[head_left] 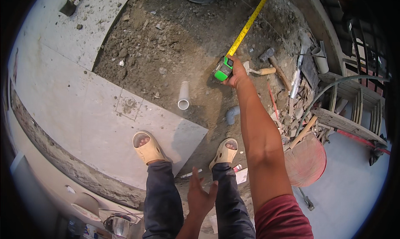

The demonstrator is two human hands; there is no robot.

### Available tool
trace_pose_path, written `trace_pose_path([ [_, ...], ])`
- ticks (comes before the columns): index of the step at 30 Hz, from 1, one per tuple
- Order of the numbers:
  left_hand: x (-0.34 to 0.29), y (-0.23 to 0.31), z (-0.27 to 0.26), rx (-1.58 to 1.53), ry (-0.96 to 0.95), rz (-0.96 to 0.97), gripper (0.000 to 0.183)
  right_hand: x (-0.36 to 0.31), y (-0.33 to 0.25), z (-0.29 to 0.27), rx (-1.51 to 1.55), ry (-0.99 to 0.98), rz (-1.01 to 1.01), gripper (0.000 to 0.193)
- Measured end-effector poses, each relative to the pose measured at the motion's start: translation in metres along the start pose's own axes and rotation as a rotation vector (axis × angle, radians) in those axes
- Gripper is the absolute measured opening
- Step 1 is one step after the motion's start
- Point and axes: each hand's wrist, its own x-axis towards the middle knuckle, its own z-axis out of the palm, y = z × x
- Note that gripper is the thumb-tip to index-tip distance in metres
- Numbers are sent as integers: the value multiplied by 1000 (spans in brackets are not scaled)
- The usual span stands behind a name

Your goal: The person uses a hammer to tap a white PVC pipe into a hole in the floor. They then use a trowel to spread cement around the pipe and measure the area with a tape measure.

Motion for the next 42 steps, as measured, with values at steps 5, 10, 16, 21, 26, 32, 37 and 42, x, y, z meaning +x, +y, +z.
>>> trace_pose_path([
  [5,2,8,-4,6,-40,-21,86,6,22,-11,65,-49,66,24],
  [10,1,3,2,18,-45,-5,87,-15,92,-10,63,-59,121,25],
  [16,3,-5,1,76,-13,40,87,-32,237,-24,42,-28,130,33],
  [21,4,-2,-2,128,23,55,86,-38,261,-11,7,23,79,52],
  [26,6,-2,-2,36,120,75,85,-47,245,7,-71,102,81,56],
  [32,4,7,-4,58,135,-5,83,-19,258,2,-103,17,56,54],
  [37,3,2,-4,27,137,6,81,-22,256,5,-42,-47,74,56],
  [42,1,-3,-6,130,112,43,80,-22,253,9,27,-87,102,53],
])
